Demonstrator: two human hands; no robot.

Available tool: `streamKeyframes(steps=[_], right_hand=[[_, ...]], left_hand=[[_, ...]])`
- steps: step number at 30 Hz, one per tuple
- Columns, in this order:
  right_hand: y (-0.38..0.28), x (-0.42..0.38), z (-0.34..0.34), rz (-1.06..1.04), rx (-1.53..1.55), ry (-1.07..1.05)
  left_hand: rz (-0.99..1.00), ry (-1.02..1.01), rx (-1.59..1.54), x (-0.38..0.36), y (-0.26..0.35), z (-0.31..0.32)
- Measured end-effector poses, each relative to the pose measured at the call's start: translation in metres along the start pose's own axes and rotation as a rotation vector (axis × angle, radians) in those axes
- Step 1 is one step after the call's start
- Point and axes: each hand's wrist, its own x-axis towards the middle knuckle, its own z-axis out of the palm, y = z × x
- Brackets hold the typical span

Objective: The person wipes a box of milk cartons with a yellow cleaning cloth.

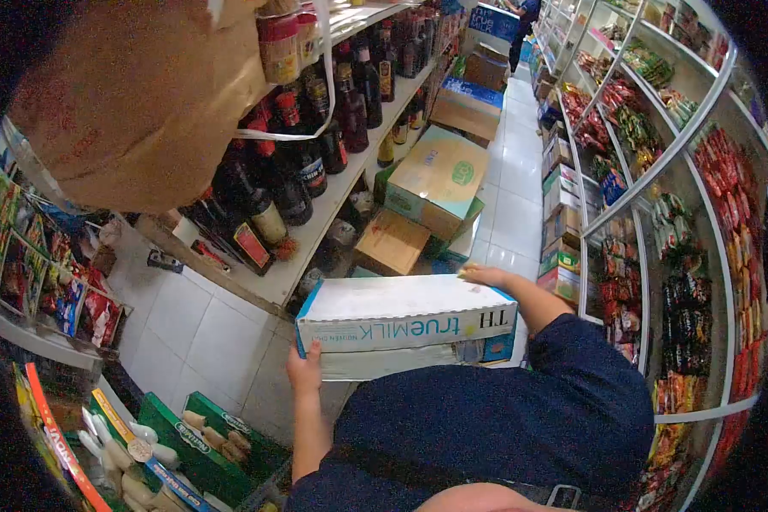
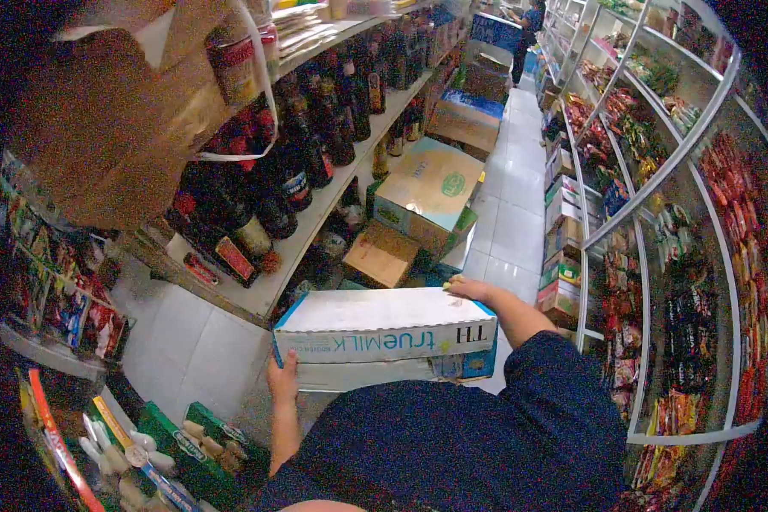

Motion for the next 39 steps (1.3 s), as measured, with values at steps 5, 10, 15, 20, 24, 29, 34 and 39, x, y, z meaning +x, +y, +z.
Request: streamKeyframes(steps=[5, 10, 15, 20, 24, 29, 34, 39], right_hand=[[0.060, -0.006, 0.030, -0.025, 0.776, 0.128], [0.094, -0.062, 0.083, 0.069, 1.005, 0.162], [0.096, -0.061, 0.094, 0.091, 1.036, 0.170], [0.093, -0.042, 0.076, 0.101, 0.983, 0.131], [0.087, -0.017, 0.049, 0.111, 0.907, 0.095], [0.072, 0.025, 0.017, 0.144, 0.804, 0.030], [0.062, 0.057, 0.013, 0.186, 0.740, -0.033], [0.062, 0.070, 0.014, 0.228, 0.696, -0.058]], left_hand=[[-0.056, -0.050, -0.034, 0.004, -0.009, -0.001], [-0.085, -0.051, -0.032, 0.005, 0.007, 0.002], [-0.128, -0.076, -0.052, 0.011, 0.019, 0.003], [-0.176, -0.071, -0.097, 0.007, 0.022, 0.004], [-0.253, 0.013, -0.110, -0.026, 0.052, 0.010], [-0.334, 0.092, -0.077, -0.043, 0.061, 0.015], [-0.344, 0.064, 0.105, 0.010, 0.081, 0.019], [-0.348, -0.001, 0.076, 0.044, 0.071, 0.023]])
